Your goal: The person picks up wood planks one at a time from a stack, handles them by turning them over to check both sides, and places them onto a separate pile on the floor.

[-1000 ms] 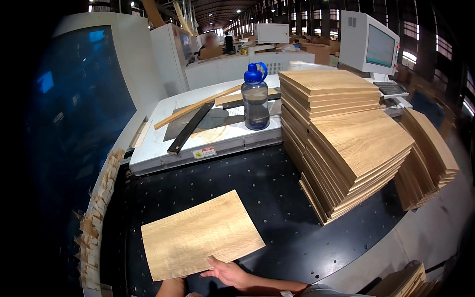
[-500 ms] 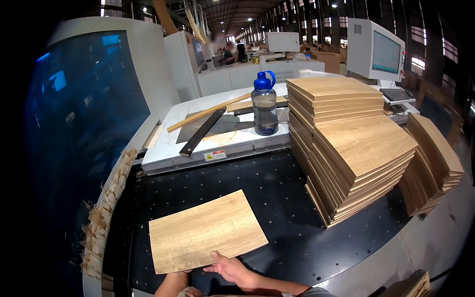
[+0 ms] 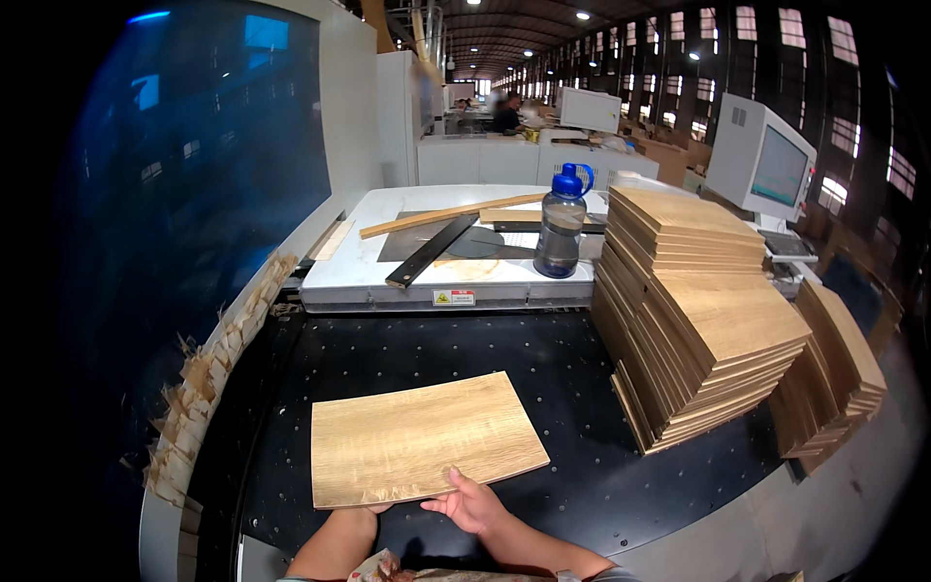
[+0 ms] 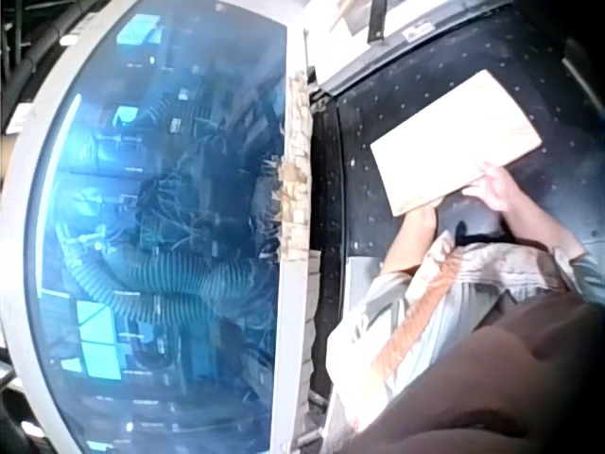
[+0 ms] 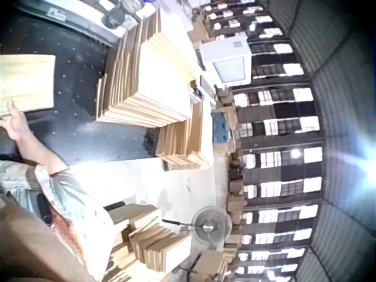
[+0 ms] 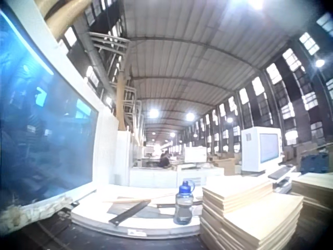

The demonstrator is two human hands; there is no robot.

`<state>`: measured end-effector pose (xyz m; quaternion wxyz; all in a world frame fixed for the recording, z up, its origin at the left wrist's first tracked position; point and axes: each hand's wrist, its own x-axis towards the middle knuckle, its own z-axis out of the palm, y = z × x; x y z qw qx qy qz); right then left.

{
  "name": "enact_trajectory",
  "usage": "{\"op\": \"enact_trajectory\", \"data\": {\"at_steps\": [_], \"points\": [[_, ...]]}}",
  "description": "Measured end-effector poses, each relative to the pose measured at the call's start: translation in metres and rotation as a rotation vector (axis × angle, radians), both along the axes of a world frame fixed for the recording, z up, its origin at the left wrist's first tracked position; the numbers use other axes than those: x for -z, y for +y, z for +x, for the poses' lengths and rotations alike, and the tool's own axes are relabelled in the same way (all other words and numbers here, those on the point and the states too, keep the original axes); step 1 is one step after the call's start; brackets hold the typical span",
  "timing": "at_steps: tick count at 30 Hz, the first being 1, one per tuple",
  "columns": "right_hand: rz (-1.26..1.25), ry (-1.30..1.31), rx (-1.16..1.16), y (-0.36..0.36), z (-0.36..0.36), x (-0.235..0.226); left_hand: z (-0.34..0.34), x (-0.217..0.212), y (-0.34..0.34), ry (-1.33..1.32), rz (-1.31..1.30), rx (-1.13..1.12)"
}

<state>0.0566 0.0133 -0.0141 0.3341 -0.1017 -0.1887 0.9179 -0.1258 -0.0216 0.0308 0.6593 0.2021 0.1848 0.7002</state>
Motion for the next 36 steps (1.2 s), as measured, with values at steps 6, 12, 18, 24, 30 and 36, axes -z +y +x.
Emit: {"op": "enact_trajectory", "data": {"at_steps": [6,12,18,24,30,36], "points": [[0.026,0.017,-0.009,0.000,0.003,-0.005,0.001,-0.007,0.008,-0.015,0.024,0.018],[0.029,0.123,-0.031,-0.004,-0.001,-0.005,0.010,-0.002,-0.006,-0.031,0.014,0.045],[0.059,0.192,-0.028,0.002,0.001,0.006,0.015,0.013,-0.025,-0.054,-0.041,0.108],[0.048,0.038,0.075,-0.006,-0.001,-0.010,0.019,0.025,-0.035,-0.063,-0.095,0.145],[0.070,-0.014,0.041,0.000,0.004,0.007,0.016,0.031,-0.031,-0.064,-0.121,0.199],[0.136,0.016,0.131,-0.010,0.001,0.010,0.011,0.035,-0.036,-0.060,-0.139,0.219]]}}
